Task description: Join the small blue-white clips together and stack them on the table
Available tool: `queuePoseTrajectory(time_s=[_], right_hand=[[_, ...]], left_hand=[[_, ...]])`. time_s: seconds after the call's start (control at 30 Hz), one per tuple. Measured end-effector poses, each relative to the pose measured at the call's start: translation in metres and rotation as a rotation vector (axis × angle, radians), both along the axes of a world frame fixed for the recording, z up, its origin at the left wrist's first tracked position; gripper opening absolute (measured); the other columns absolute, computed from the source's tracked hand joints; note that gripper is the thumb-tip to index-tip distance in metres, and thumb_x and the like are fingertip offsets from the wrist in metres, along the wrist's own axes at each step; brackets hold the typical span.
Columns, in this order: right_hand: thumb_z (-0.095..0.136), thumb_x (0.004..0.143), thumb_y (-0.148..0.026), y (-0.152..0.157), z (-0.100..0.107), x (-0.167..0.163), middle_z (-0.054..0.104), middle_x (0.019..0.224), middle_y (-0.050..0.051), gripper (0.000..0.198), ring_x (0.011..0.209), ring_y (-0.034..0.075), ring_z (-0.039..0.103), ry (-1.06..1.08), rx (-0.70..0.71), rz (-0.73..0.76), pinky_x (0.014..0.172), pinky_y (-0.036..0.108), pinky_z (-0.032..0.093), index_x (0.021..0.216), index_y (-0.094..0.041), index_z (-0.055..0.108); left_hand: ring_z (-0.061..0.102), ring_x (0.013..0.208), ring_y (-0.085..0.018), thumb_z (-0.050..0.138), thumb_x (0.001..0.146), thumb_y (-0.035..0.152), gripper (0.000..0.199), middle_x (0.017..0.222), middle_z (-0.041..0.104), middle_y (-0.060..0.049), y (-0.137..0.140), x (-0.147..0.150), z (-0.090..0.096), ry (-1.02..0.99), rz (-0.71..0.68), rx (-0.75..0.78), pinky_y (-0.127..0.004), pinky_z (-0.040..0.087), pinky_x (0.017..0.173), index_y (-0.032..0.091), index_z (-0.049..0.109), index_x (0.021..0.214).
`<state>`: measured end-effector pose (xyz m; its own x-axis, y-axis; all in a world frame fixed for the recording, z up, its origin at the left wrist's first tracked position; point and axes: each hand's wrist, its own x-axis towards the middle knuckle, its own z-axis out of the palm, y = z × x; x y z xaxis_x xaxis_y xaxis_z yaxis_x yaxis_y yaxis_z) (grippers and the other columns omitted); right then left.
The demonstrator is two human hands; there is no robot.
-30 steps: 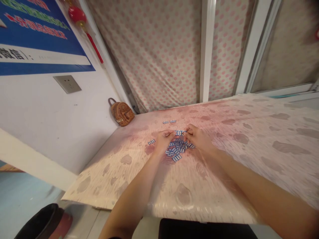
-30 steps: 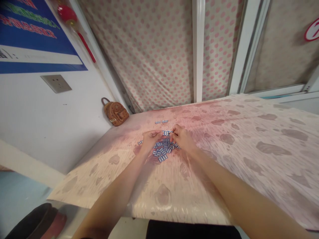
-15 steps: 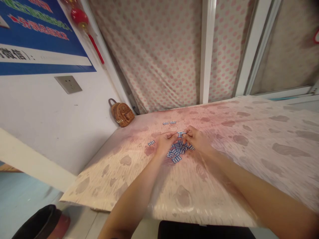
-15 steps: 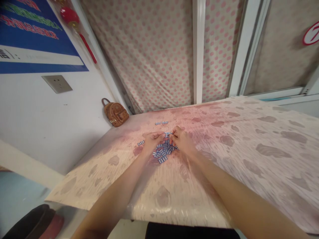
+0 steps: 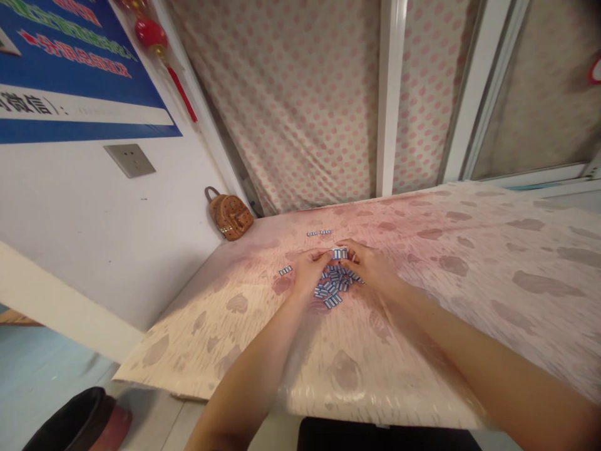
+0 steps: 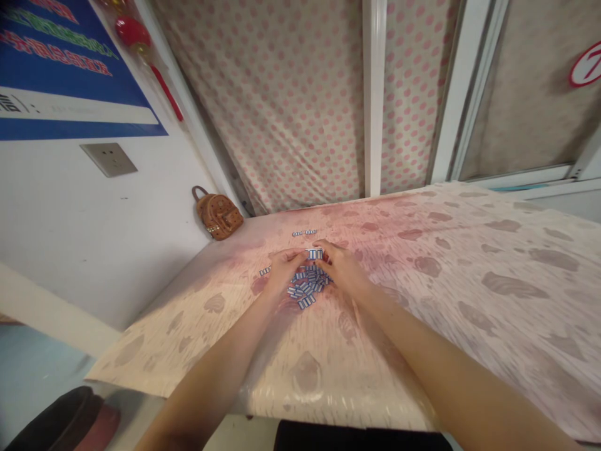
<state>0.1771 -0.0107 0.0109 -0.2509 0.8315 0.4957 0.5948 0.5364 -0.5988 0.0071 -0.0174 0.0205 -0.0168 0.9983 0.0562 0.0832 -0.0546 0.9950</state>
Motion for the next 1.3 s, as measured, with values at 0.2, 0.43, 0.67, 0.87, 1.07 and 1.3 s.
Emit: queuePoseTrajectory(time_s=[0.2,0.43,0.67,0.87,1.07,1.3], right_hand=[[0.053,0.084,-0.022,-0.003,0.001,-0.001,0.066,0.083,0.002,0.026,0.071,0.015,0.057,0.018,0.002,0.017,0.065,0.026,0.039,0.107,-0.022,0.066],[0.051,0.084,-0.036,0.005,-0.001,-0.001,0.065,0.069,-0.001,0.019,0.056,0.013,0.056,0.277,-0.232,0.046,0.055,0.025,0.040,0.087,-0.020,0.061],[0.051,0.082,-0.037,0.004,0.004,-0.001,0.066,0.063,0.000,0.021,0.052,0.012,0.056,0.328,-0.277,0.064,0.053,0.024,0.042,0.071,-0.021,0.058],[0.051,0.082,-0.034,0.005,0.005,0.000,0.067,0.065,0.001,0.021,0.052,0.012,0.057,0.330,-0.280,0.094,0.055,0.024,0.045,0.069,-0.020,0.057],[0.056,0.080,-0.039,0.007,0.008,0.002,0.067,0.064,0.002,0.023,0.054,0.012,0.058,0.394,-0.362,0.179,0.055,0.024,0.046,0.066,-0.020,0.057],[0.056,0.081,-0.035,0.009,0.001,-0.001,0.069,0.068,0.004,0.021,0.053,0.013,0.061,0.404,-0.409,0.196,0.057,0.026,0.048,0.068,-0.019,0.058]], left_hand=[[0.057,0.056,-0.011,0.067,0.081,0.035,0.024,0.074,0.071,-0.005,0.002,-0.001,-0.003,0.019,-0.004,0.041,-0.018,0.041,0.047,0.015,0.074,0.090],[0.066,0.067,-0.016,0.067,0.081,0.036,0.024,0.074,0.072,-0.006,0.014,-0.003,-0.014,0.040,-0.044,0.181,-0.020,0.044,0.054,0.014,0.074,0.089],[0.071,0.075,-0.019,0.070,0.082,0.040,0.029,0.081,0.075,-0.008,0.017,-0.003,-0.018,-0.001,-0.100,0.143,-0.023,0.051,0.061,0.013,0.074,0.091],[0.070,0.075,-0.019,0.070,0.083,0.040,0.028,0.080,0.075,-0.008,0.013,-0.005,-0.013,0.020,-0.112,0.129,-0.024,0.053,0.064,0.013,0.074,0.091],[0.071,0.080,-0.019,0.068,0.085,0.039,0.028,0.087,0.075,-0.009,0.013,-0.008,-0.010,-0.017,-0.185,0.104,-0.026,0.054,0.070,0.013,0.074,0.090],[0.070,0.072,-0.018,0.065,0.086,0.037,0.025,0.076,0.074,-0.005,0.014,-0.003,-0.018,0.118,-0.140,0.203,-0.025,0.054,0.065,0.015,0.076,0.085]])
